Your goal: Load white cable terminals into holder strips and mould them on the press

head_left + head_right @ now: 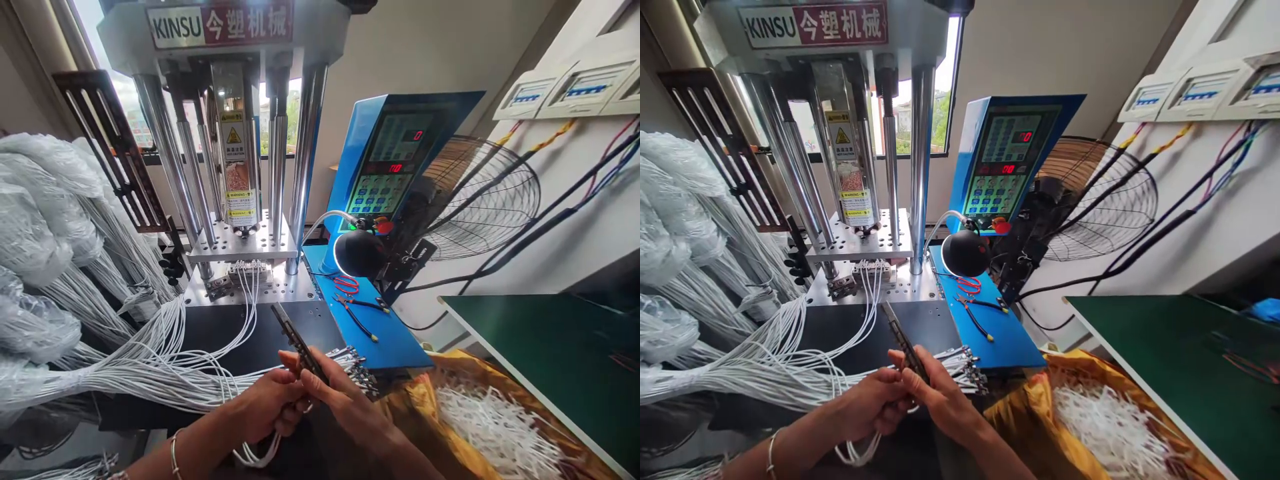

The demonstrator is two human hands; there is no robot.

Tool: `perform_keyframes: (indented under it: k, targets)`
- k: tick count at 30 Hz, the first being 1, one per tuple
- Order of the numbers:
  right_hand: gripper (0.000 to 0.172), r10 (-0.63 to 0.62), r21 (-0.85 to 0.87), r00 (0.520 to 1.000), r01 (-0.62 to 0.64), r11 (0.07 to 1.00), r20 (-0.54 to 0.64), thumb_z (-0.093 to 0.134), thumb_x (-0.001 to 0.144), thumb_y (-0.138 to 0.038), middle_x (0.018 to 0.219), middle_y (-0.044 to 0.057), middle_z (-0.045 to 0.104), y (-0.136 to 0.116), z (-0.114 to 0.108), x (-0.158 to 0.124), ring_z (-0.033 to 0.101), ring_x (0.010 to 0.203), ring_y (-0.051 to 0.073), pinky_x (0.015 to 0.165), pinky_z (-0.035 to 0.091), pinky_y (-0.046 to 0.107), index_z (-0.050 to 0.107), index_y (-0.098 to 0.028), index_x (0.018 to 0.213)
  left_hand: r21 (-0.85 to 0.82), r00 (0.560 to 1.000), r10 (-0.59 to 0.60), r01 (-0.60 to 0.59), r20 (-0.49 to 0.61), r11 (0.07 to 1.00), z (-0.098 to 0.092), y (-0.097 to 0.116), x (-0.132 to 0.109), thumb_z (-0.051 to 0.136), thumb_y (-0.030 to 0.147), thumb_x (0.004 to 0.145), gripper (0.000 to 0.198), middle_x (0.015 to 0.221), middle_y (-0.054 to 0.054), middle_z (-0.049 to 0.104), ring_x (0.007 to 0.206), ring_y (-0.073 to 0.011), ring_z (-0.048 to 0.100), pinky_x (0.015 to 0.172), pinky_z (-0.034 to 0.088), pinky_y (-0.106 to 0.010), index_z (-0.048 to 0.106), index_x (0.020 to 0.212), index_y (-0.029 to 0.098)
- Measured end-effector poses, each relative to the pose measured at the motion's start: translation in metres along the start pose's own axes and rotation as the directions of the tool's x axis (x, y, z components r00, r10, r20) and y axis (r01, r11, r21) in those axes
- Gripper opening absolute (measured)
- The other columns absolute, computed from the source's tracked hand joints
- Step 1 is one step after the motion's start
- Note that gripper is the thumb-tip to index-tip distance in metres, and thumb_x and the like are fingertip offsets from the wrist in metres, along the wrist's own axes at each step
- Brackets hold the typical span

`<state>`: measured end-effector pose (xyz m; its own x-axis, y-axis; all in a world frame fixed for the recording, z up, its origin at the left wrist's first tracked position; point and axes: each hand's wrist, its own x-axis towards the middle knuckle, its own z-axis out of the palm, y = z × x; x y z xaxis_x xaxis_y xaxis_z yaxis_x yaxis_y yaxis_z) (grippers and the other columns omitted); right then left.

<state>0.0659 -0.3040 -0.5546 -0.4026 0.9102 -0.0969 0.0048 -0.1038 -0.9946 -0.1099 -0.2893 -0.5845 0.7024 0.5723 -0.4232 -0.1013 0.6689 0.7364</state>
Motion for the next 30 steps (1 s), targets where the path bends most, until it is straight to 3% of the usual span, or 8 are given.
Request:
perform_keyframes:
  k: [3,6,8,14,17,21,26,30]
  targets:
    - [0.046,-0.057,-0.139,0.996,0.048,0.989,-0.061,0.053,0.092,-0.053,0.130,0.009,0.058,0.007,-0.006,0.002,0.050,0.124,0.029,0.106,0.039,0.044,0.056,-0.024,0.127,-0.018,0.996,0.012,-0.014,-0.084,1.000,-0.010,0.001,-0.002,0.075,0.048,0.075,0.039,0.063,0.006,0.043,0.042,-0.0009,0.020,0.038,0.008,-0.018,0.057,0.080,0.014]
    - [0.033,-0.080,-0.338,0.970,-0.003,0.941,-0.231,0.050,0.092,-0.053,0.098,0.007,0.063,0.016,-0.018,0.005,0.058,0.096,0.024,0.089,0.045,0.037,0.058,-0.022,0.102,-0.013,0.961,0.106,-0.113,-0.256,0.993,-0.019,0.008,-0.008,0.070,0.051,0.078,0.041,0.062,0.007,0.042,0.041,-0.0005,0.019,0.036,0.008,-0.017,0.060,0.087,0.012]
    - [0.034,-0.051,-0.390,0.955,-0.070,0.918,-0.291,0.049,0.092,-0.054,0.082,0.003,0.057,0.024,-0.024,0.008,0.054,0.079,0.020,0.075,0.044,0.032,0.054,-0.021,0.085,-0.002,0.923,0.181,-0.193,-0.339,0.981,-0.021,0.012,-0.008,0.067,0.054,0.079,0.043,0.058,0.009,0.039,0.039,-0.0007,0.019,0.035,0.011,-0.016,0.060,0.090,0.013]
    - [0.041,0.053,-0.096,0.983,-0.071,0.993,-0.178,0.051,0.089,-0.061,0.065,-0.003,0.044,0.048,-0.020,0.022,0.040,0.059,0.012,0.055,0.035,0.024,0.055,-0.020,0.088,0.085,0.910,0.244,-0.229,-0.337,0.970,-0.019,0.004,0.024,0.064,0.056,0.081,0.044,0.062,0.007,0.048,0.035,0.0001,0.021,0.031,0.017,-0.015,0.059,0.093,0.014]
    - [0.043,0.095,0.017,0.974,-0.094,0.995,-0.207,0.050,0.088,-0.063,0.061,-0.004,0.039,0.055,-0.017,0.030,0.035,0.054,0.010,0.050,0.030,0.023,0.054,-0.020,0.086,0.087,0.907,0.246,-0.230,-0.342,0.969,-0.023,-0.003,0.041,0.065,0.057,0.079,0.044,0.062,0.007,0.048,0.035,0.0005,0.021,0.031,0.018,-0.014,0.059,0.089,0.014]
    - [0.042,0.106,0.048,0.960,-0.096,0.994,-0.260,0.048,0.089,-0.061,0.059,-0.004,0.039,0.060,-0.018,0.041,0.034,0.054,0.011,0.052,0.030,0.023,0.054,-0.020,0.083,0.156,0.891,0.260,-0.216,-0.372,0.964,-0.023,-0.003,0.050,0.065,0.058,0.077,0.044,0.056,0.008,0.047,0.033,-0.0010,0.024,0.030,0.022,-0.015,0.058,0.085,0.015]
    - [0.040,0.102,0.027,0.967,-0.098,0.995,-0.233,0.048,0.088,-0.060,0.059,-0.003,0.039,0.062,-0.022,0.046,0.035,0.055,0.012,0.054,0.031,0.024,0.055,-0.021,0.084,0.270,0.883,0.252,-0.151,-0.396,0.951,-0.019,0.002,0.054,0.064,0.060,0.078,0.046,0.040,0.010,0.034,0.030,-0.0040,0.027,0.030,0.024,-0.016,0.050,0.066,0.018]
    - [0.040,0.124,0.052,0.961,-0.115,0.992,-0.246,0.045,0.090,-0.059,0.060,-0.004,0.037,0.064,-0.023,0.046,0.032,0.053,0.011,0.051,0.028,0.023,0.053,-0.021,0.083,0.276,0.885,0.251,-0.147,-0.392,0.950,-0.018,0.003,0.054,0.065,0.058,0.077,0.043,0.051,0.007,0.047,0.033,-0.0039,0.032,0.031,0.028,-0.015,0.057,0.076,0.016]
